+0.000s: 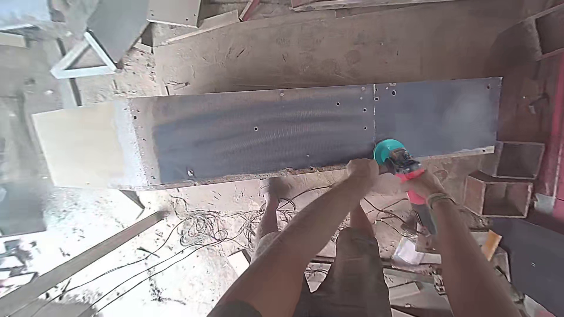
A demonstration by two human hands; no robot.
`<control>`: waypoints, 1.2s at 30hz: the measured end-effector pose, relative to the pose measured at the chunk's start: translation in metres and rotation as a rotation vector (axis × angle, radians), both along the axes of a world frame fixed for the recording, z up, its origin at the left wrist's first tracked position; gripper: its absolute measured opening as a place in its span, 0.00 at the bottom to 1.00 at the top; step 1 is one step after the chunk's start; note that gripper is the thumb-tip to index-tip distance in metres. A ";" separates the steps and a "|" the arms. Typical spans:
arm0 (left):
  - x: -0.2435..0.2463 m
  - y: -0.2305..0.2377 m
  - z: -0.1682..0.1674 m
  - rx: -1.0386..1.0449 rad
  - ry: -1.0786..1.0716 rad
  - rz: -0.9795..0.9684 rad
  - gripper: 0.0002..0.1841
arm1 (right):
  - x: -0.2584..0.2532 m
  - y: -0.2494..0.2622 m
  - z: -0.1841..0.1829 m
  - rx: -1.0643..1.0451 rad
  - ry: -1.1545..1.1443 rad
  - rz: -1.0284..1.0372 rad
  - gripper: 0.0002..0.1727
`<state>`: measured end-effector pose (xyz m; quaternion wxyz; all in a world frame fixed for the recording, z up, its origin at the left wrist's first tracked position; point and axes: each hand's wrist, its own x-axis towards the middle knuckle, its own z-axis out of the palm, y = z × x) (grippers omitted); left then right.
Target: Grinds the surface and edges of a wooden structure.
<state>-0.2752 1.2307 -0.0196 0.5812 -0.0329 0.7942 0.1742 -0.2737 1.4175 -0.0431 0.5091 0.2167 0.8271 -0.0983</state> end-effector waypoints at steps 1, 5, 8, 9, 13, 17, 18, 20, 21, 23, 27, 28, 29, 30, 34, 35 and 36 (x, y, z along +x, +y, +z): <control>-0.006 0.003 0.008 -0.016 -0.002 -0.008 0.20 | 0.009 0.007 -0.012 -0.079 0.047 -0.075 0.46; 0.021 -0.043 0.044 -0.060 -0.026 -0.021 0.17 | 0.065 -0.034 -0.028 -0.383 0.152 -0.236 0.46; 0.061 -0.117 0.063 -0.153 -0.107 -0.035 0.21 | 0.091 -0.117 -0.007 -0.414 0.125 -0.053 0.41; 0.073 -0.142 0.068 -0.199 -0.122 -0.032 0.20 | 0.096 -0.145 0.000 -0.389 0.100 0.018 0.37; 0.125 -0.240 0.079 -0.338 -0.094 0.015 0.26 | 0.110 -0.252 0.030 -0.336 -0.081 0.174 0.33; 0.162 -0.333 0.111 -0.432 -0.167 0.077 0.22 | 0.128 -0.354 0.054 -0.405 -0.137 0.304 0.30; 0.173 -0.355 0.117 -0.436 -0.190 0.106 0.21 | 0.136 -0.376 0.060 -0.422 -0.127 0.336 0.28; 0.208 -0.407 0.129 -0.460 -0.219 0.222 0.23 | 0.154 -0.435 0.072 -0.464 -0.094 0.460 0.31; 0.227 -0.436 0.133 -0.480 -0.219 0.296 0.23 | 0.164 -0.469 0.075 -0.486 -0.063 0.548 0.34; 0.269 -0.490 0.139 -0.515 -0.202 0.410 0.21 | 0.188 -0.530 0.083 -0.527 -0.011 0.703 0.37; 0.319 -0.568 0.130 -0.539 -0.116 0.519 0.18 | 0.199 -0.611 0.099 -0.547 0.035 0.806 0.43; 0.330 -0.579 0.122 -0.533 -0.082 0.528 0.17 | 0.195 -0.621 0.106 -0.562 0.026 0.800 0.43; 0.339 -0.586 0.113 -0.524 -0.052 0.535 0.16 | 0.190 -0.629 0.114 -0.555 0.000 0.802 0.40; 0.344 -0.588 0.106 -0.501 -0.036 0.561 0.15 | 0.184 -0.633 0.123 -0.535 -0.039 0.819 0.37; 0.332 -0.553 0.096 -0.351 -0.043 0.713 0.18 | 0.154 -0.618 0.147 -0.427 -0.127 0.936 0.34; 0.328 -0.535 0.095 -0.307 -0.057 0.742 0.19 | 0.149 -0.606 0.152 -0.395 -0.142 0.955 0.35; 0.323 -0.516 0.093 -0.263 -0.067 0.764 0.19 | 0.143 -0.593 0.155 -0.362 -0.150 0.967 0.35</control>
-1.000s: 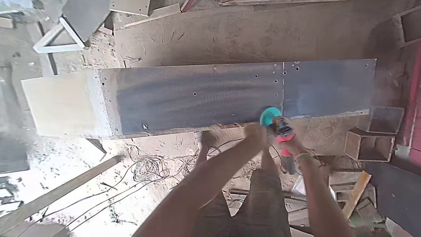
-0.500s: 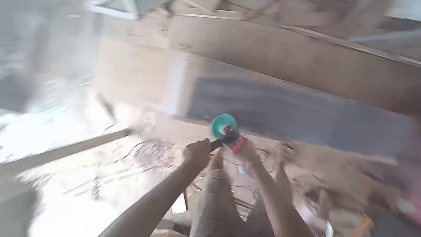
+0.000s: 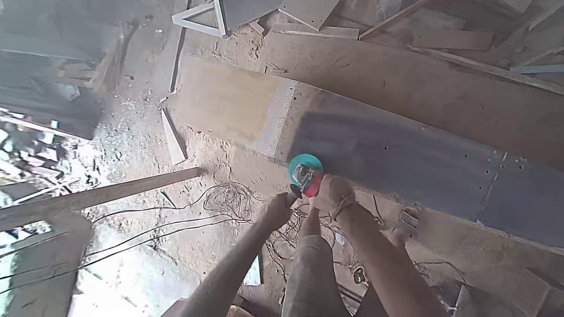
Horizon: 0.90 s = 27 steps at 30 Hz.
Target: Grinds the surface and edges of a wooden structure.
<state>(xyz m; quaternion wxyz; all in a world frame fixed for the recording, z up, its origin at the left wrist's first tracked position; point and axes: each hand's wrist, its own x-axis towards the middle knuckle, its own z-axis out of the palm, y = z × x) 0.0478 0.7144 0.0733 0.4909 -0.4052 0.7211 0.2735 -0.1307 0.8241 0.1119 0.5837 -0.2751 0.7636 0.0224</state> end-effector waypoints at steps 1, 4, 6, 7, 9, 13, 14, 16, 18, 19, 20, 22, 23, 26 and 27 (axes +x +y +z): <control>-0.004 0.018 -0.004 0.034 0.014 0.018 0.19 | -0.005 0.015 0.002 0.026 0.013 0.005 0.35; -0.011 0.079 -0.017 0.091 0.031 0.008 0.19 | -0.015 0.071 -0.004 0.100 0.017 -0.001 0.39; -0.019 0.114 -0.022 0.105 0.004 -0.047 0.20 | -0.017 0.114 -0.019 0.133 0.024 -0.028 0.42; -0.026 0.131 -0.021 0.114 -0.021 -0.084 0.20 | -0.017 0.137 -0.027 0.154 0.021 -0.050 0.42; -0.040 0.164 -0.022 0.119 -0.048 -0.165 0.20 | -0.016 0.184 -0.043 0.195 0.012 -0.141 0.40; -0.084 0.228 -0.020 0.183 -0.124 -0.309 0.22 | -0.014 0.276 -0.076 0.238 0.039 -0.339 0.39; -0.097 0.241 -0.020 0.202 -0.133 -0.345 0.22 | -0.015 0.297 -0.082 0.242 0.047 -0.383 0.40; -0.119 0.271 -0.025 0.238 -0.125 -0.412 0.21 | -0.011 0.345 -0.104 0.212 0.085 -0.489 0.42; -0.146 0.299 -0.032 0.285 -0.095 -0.474 0.20 | -0.012 0.389 -0.122 0.183 0.107 -0.602 0.41; -0.159 0.311 -0.035 0.312 -0.073 -0.492 0.20 | -0.018 0.404 -0.120 0.186 0.094 -0.662 0.42; -0.171 0.323 -0.038 0.332 -0.046 -0.504 0.20 | -0.022 0.417 -0.117 0.173 0.099 -0.721 0.41; -0.191 0.340 -0.050 0.336 0.028 -0.499 0.20 | -0.027 0.437 -0.123 0.113 0.154 -0.865 0.39; -0.198 0.342 -0.052 0.321 0.087 -0.489 0.21 | -0.029 0.441 -0.128 0.058 0.171 -0.943 0.41; -0.189 0.309 -0.035 0.211 0.298 -0.503 0.22 | -0.023 0.416 -0.145 -0.145 0.172 -1.082 0.51; -0.178 0.286 -0.028 0.155 0.314 -0.512 0.22 | -0.017 0.392 -0.145 -0.197 0.175 -1.051 0.52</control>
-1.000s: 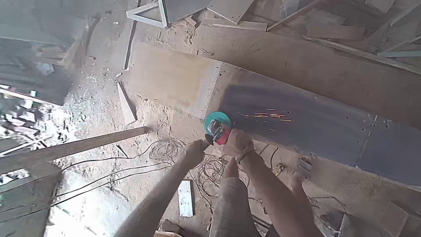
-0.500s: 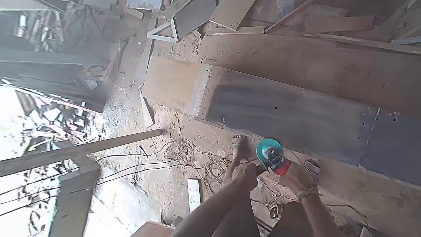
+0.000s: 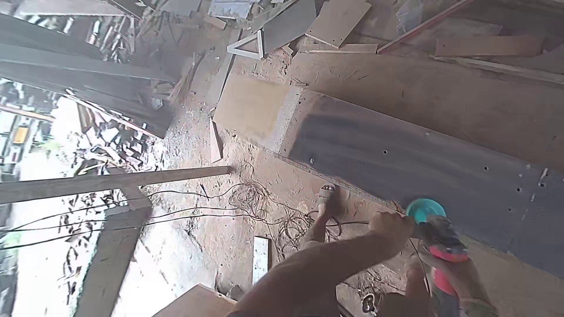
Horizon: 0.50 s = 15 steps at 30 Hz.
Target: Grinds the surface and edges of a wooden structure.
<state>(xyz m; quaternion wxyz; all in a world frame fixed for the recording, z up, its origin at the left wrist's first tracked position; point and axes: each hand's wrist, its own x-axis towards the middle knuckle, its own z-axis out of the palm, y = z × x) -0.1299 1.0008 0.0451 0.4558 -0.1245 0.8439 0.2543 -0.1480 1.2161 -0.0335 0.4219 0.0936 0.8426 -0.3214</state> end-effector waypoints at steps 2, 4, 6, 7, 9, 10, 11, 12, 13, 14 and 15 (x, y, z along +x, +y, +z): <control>0.027 -0.056 0.015 -0.110 -0.079 0.021 0.24 | 0.010 -0.069 0.014 0.010 0.004 0.174 0.46; 0.060 -0.118 0.028 -0.233 -0.204 0.065 0.24 | 0.024 -0.153 0.043 0.082 -0.064 0.404 0.37; 0.086 -0.177 0.046 -0.301 -0.337 0.138 0.23 | 0.038 -0.227 0.068 0.106 -0.128 0.564 0.35; 0.100 -0.205 0.053 -0.341 -0.378 0.145 0.22 | 0.048 -0.259 0.073 0.096 -0.111 0.623 0.35; 0.133 -0.252 0.059 -0.415 -0.419 0.169 0.18 | 0.070 -0.309 0.076 0.069 -0.049 0.745 0.37; 0.145 -0.271 0.060 -0.433 -0.414 0.187 0.15 | 0.074 -0.330 0.075 0.080 -0.035 0.793 0.38; 0.155 -0.287 0.058 -0.436 -0.406 0.208 0.14 | 0.074 -0.348 0.078 0.111 -0.062 0.819 0.37; 0.164 -0.297 0.057 -0.426 -0.400 0.228 0.14 | 0.070 -0.362 0.085 0.137 -0.105 0.834 0.37; 0.169 -0.303 0.055 -0.400 -0.392 0.255 0.14 | 0.066 -0.371 0.090 0.159 -0.133 0.853 0.37; 0.169 -0.304 0.055 -0.359 -0.387 0.278 0.15 | 0.059 -0.375 0.096 0.182 -0.140 0.886 0.37; 0.166 -0.301 0.054 -0.309 -0.384 0.299 0.16 | 0.051 -0.375 0.102 0.210 -0.148 0.909 0.37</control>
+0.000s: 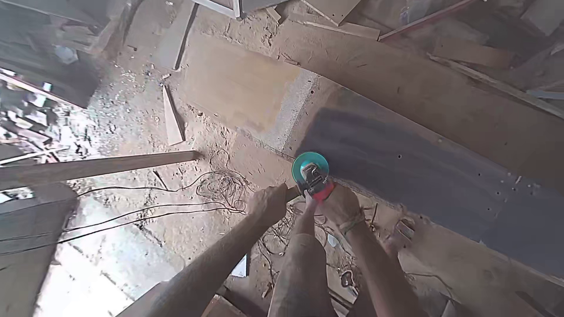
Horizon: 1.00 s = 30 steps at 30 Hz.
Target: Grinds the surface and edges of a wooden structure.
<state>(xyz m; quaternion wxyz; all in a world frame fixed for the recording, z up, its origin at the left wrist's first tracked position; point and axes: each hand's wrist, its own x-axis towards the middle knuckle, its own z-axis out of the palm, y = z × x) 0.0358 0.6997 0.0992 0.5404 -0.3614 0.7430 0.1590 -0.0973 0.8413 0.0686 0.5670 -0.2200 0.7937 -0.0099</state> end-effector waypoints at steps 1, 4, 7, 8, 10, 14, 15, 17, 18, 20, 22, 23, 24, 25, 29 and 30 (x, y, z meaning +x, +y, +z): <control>-0.008 0.006 -0.001 0.057 0.015 0.032 0.17 | -0.010 0.005 0.006 0.033 0.014 0.024 0.38; -0.030 0.042 -0.017 0.184 0.086 0.098 0.18 | -0.041 0.029 0.017 0.150 0.079 0.055 0.38; -0.035 0.067 -0.030 0.201 0.131 0.128 0.20 | -0.054 0.039 0.023 0.238 0.105 0.034 0.38; -0.040 0.067 -0.030 0.199 0.136 0.146 0.20 | -0.060 0.037 0.023 0.241 0.112 0.037 0.38; -0.042 0.062 -0.032 0.176 0.154 0.173 0.20 | -0.067 0.028 0.021 0.224 0.120 0.065 0.39; -0.037 0.054 -0.031 0.113 0.170 0.226 0.19 | -0.069 0.012 0.016 0.172 0.125 0.148 0.38; -0.034 0.059 -0.032 0.122 0.161 0.232 0.19 | -0.067 0.017 0.017 0.177 0.121 0.151 0.39; -0.033 0.073 -0.037 0.145 0.142 0.222 0.20 | -0.066 0.029 0.017 0.196 0.130 0.150 0.40; -0.033 0.080 -0.039 0.158 0.136 0.222 0.19 | -0.065 0.036 0.016 0.207 0.130 0.146 0.40; -0.036 0.087 -0.040 0.173 0.138 0.229 0.19 | -0.066 0.043 0.014 0.223 0.138 0.152 0.43; -0.040 0.079 -0.039 0.145 0.136 0.241 0.19 | -0.070 0.032 0.015 0.223 0.153 0.151 0.41; -0.040 0.070 -0.038 0.130 0.143 0.249 0.20 | -0.070 0.022 0.018 0.218 0.156 0.146 0.39; -0.039 0.063 -0.038 0.119 0.152 0.248 0.20 | -0.070 0.015 0.020 0.214 0.158 0.145 0.38; -0.038 0.057 -0.037 0.118 0.156 0.252 0.21 | -0.069 0.010 0.021 0.211 0.156 0.145 0.37; -0.033 0.078 -0.035 0.183 0.146 0.248 0.20 | -0.065 0.030 0.016 0.242 0.133 0.169 0.41; -0.032 0.085 -0.035 0.200 0.139 0.254 0.20 | -0.064 0.037 0.014 0.248 0.131 0.182 0.43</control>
